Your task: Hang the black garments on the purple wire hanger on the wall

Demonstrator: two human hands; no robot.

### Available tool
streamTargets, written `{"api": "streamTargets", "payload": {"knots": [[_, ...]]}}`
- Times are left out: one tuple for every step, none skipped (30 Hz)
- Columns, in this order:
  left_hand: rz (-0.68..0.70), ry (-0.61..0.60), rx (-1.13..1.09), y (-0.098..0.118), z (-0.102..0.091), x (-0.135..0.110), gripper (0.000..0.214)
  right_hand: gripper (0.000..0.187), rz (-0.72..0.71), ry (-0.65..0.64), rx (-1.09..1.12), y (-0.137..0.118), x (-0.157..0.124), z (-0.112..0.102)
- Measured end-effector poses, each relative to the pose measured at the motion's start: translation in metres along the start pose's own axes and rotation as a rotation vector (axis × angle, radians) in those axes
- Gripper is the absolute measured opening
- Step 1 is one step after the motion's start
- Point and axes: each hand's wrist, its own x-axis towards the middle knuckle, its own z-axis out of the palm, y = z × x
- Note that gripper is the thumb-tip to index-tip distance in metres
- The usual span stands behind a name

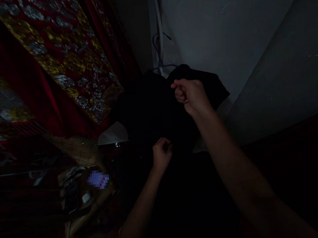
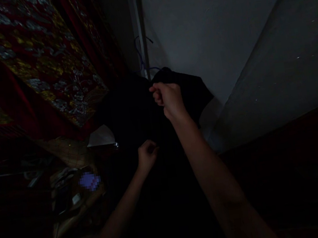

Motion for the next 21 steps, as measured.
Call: {"api": "streamTargets", "payload": {"knots": [[0.007,-0.047,0.043,0.001,-0.005,0.01,0.013,0.027,-0.027,-0.019,-0.002,-0.007,0.002,0.001],[0.02,-0.08,0.07,0.005,-0.012,0.021,0.015,0.027,-0.055,-0.039,-0.015,-0.011,0.001,0.001],[0.044,-0.086,0.078,0.013,-0.02,0.033,0.02,0.028,-0.078,-0.057,-0.036,-0.014,-0.003,0.0],[0.09,-0.065,0.059,0.025,-0.028,0.047,0.028,0.028,-0.095,-0.071,-0.06,-0.015,-0.008,-0.002],[0.166,-0.007,0.023,0.04,-0.037,0.06,0.036,0.028,-0.106,-0.082,-0.084,-0.014,-0.014,-0.003],[0.268,0.063,-0.013,0.057,-0.045,0.074,0.041,0.028,-0.113,-0.088,-0.108,-0.013,-0.019,-0.004],[0.37,0.127,-0.037,0.075,-0.053,0.086,0.043,0.028,-0.119,-0.093,-0.129,-0.012,-0.023,-0.005],[0.453,0.171,-0.035,0.093,-0.059,0.098,0.041,0.028,-0.125,-0.098,-0.148,-0.011,-0.026,-0.006],[0.521,0.19,-0.013,0.11,-0.065,0.109,0.036,0.028,-0.133,-0.105,-0.164,-0.01,-0.027,-0.007],[0.571,0.189,0.022,0.123,-0.068,0.118,0.031,0.028,-0.144,-0.111,-0.175,-0.009,-0.027,-0.007],[0.605,0.179,0.064,0.134,-0.07,0.125,0.027,0.028,-0.159,-0.116,-0.181,-0.009,-0.026,-0.007],[0.629,0.161,0.107,0.141,-0.071,0.131,0.023,0.027,-0.177,-0.116,-0.184,-0.008,-0.024,-0.008],[0.644,0.143,0.147,0.144,-0.071,0.136,0.022,0.027,-0.197,-0.112,-0.183,-0.007,-0.021,-0.009],[0.65,0.129,0.182,0.144,-0.07,0.139,0.021,0.027,-0.217,-0.107,-0.179,-0.005,-0.018,-0.01],[0.649,0.12,0.213,0.143,-0.069,0.14,0.022,0.028,-0.234,-0.103,-0.176,-0.001,-0.015,-0.011],[0.645,0.12,0.236,0.14,-0.067,0.141,0.022,0.028,-0.249,-0.104,-0.175,0.004,-0.012,-0.013],[0.637,0.125,0.251,0.137,-0.066,0.14,0.022,0.028,-0.267,-0.106,-0.182,0.011,-0.009,-0.014],[0.63,0.134,0.255,0.134,-0.064,0.139,0.022,0.028,-0.289,-0.106,-0.198,0.018,-0.006,-0.015],[0.624,0.146,0.247,0.133,-0.063,0.137,0.022,0.028,-0.311,-0.103,-0.223,0.027,-0.003,-0.016],[0.619,0.157,0.224,0.133,-0.062,0.136,0.021,0.028,-0.328,-0.094,-0.252,0.037,0.0,-0.017],[0.614,0.172,0.185,0.134,-0.062,0.135,0.02,0.029,-0.335,-0.078,-0.283,0.047,0.002,-0.018]]}}
